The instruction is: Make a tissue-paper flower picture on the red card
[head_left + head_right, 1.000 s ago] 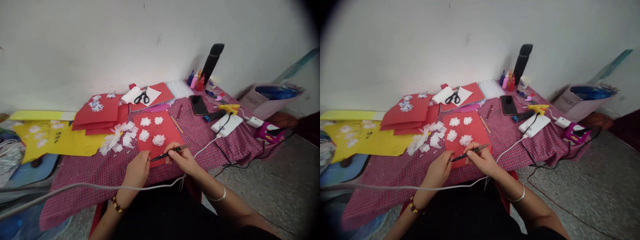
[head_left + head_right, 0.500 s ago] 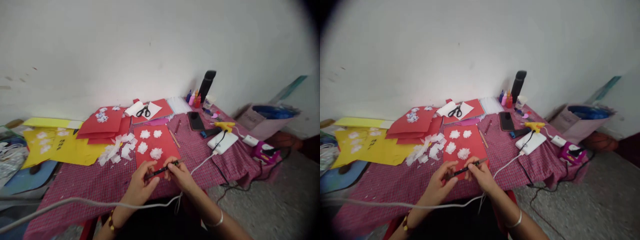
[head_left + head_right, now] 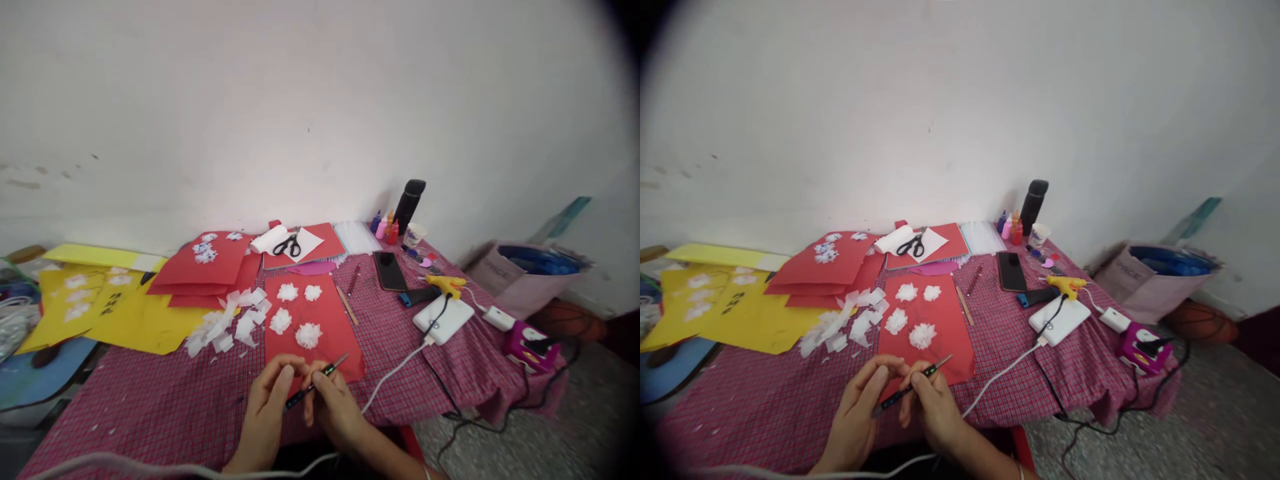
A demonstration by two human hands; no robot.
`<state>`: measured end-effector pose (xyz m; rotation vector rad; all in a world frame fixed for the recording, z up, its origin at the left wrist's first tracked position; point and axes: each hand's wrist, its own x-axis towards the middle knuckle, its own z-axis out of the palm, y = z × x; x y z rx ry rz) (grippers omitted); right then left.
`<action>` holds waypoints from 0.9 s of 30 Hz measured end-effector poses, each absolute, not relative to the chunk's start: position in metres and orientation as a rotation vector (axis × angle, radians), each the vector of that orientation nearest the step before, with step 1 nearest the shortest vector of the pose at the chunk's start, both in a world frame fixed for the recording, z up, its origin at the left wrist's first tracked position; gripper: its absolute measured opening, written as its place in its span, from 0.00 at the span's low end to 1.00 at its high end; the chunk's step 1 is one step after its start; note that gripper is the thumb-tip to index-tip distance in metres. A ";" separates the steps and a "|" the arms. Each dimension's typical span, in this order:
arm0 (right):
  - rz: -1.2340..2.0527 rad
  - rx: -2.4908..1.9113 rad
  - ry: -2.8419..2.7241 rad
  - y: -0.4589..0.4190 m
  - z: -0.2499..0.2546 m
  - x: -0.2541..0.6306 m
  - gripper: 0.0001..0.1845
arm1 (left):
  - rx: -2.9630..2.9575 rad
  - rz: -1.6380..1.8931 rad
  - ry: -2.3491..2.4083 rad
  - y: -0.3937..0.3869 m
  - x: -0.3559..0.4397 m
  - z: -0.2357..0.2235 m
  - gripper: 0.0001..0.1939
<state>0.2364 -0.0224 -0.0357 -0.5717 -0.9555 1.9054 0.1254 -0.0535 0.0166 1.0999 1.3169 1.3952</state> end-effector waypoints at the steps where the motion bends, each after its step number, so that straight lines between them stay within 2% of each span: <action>1: 1.904 -0.573 -0.990 -0.021 -0.033 0.240 0.19 | 1.104 1.381 1.325 -0.052 0.125 0.016 0.17; 4: 1.789 -0.623 -1.259 -0.008 -0.018 0.269 0.17 | 1.019 1.370 1.415 -0.044 0.115 0.011 0.19; 10: 0.753 -1.209 -1.883 0.056 -0.005 0.382 0.10 | 0.699 1.432 1.598 -0.041 0.070 0.005 0.21; 15: 0.340 -1.524 -2.357 0.076 -0.028 0.421 0.27 | 0.426 1.501 1.464 -0.039 0.056 0.009 0.21; 18: 0.327 -1.525 -2.449 0.070 -0.034 0.405 0.33 | 0.280 1.496 1.364 -0.032 0.058 0.007 0.17; 21: 0.475 -1.380 -2.534 0.064 -0.032 0.383 0.29 | 0.160 1.502 1.320 -0.025 0.061 0.002 0.14; 27: 0.578 -1.307 -2.504 0.067 -0.037 0.370 0.23 | 0.107 1.405 1.220 -0.012 0.064 -0.009 0.25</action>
